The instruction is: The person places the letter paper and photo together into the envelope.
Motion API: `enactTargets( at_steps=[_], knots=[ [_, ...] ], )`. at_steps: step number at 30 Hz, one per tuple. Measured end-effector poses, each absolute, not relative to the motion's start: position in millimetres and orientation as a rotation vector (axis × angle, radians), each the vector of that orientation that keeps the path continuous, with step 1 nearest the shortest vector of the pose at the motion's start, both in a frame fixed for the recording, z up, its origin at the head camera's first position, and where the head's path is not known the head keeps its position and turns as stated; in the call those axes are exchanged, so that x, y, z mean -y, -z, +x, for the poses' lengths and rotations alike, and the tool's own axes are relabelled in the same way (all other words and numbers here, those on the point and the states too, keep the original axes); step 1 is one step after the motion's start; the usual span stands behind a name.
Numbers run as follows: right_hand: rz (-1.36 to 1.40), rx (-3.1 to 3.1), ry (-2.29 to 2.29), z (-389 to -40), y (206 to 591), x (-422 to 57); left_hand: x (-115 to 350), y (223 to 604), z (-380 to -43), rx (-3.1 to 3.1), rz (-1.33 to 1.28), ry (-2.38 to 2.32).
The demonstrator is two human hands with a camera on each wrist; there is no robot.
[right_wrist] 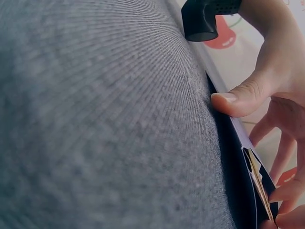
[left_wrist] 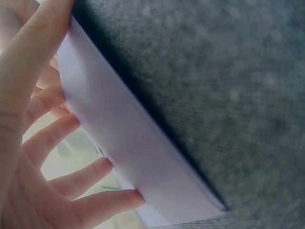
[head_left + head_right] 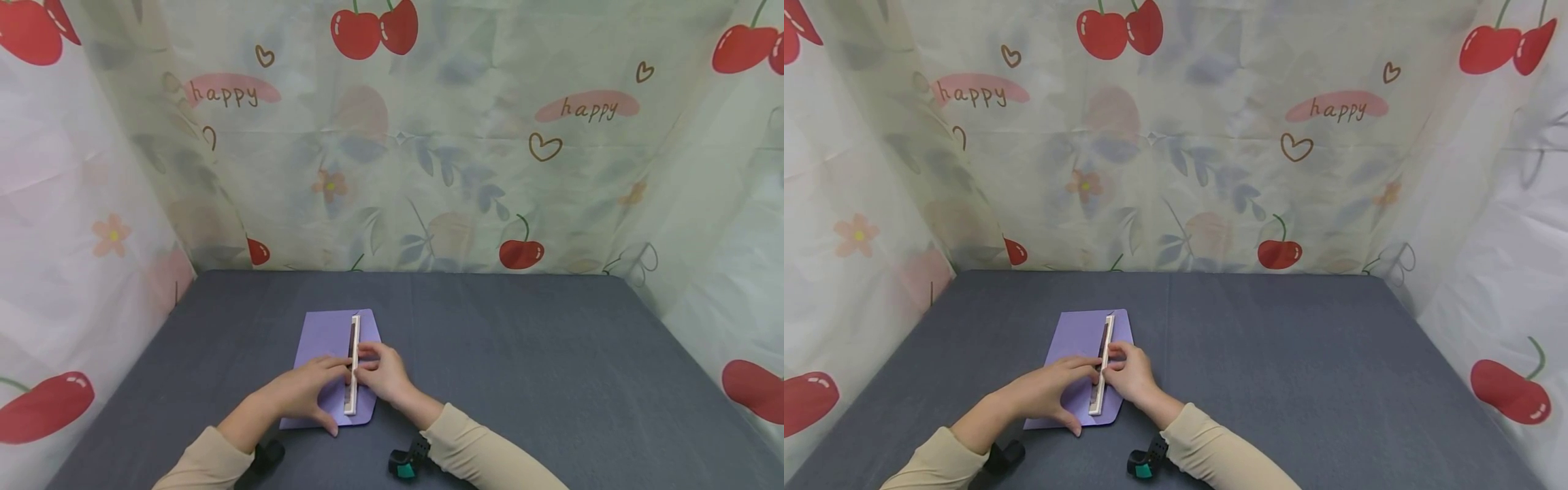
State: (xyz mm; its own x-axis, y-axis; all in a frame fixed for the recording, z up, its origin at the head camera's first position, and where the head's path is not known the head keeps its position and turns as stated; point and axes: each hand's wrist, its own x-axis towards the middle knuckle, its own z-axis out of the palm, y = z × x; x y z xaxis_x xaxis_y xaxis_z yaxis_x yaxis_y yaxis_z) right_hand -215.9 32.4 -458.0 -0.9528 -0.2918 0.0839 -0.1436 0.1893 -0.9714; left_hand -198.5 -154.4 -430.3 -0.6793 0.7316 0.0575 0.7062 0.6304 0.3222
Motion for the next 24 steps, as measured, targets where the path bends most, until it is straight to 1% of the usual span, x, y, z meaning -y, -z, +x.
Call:
enactTargets(
  at_steps=[24],
  knots=[
    [-0.353,-2.308,1.877,-219.0,458.9,-26.8,154.7,426.0,-197.0,-2.756,1.185,-0.462]
  ],
)
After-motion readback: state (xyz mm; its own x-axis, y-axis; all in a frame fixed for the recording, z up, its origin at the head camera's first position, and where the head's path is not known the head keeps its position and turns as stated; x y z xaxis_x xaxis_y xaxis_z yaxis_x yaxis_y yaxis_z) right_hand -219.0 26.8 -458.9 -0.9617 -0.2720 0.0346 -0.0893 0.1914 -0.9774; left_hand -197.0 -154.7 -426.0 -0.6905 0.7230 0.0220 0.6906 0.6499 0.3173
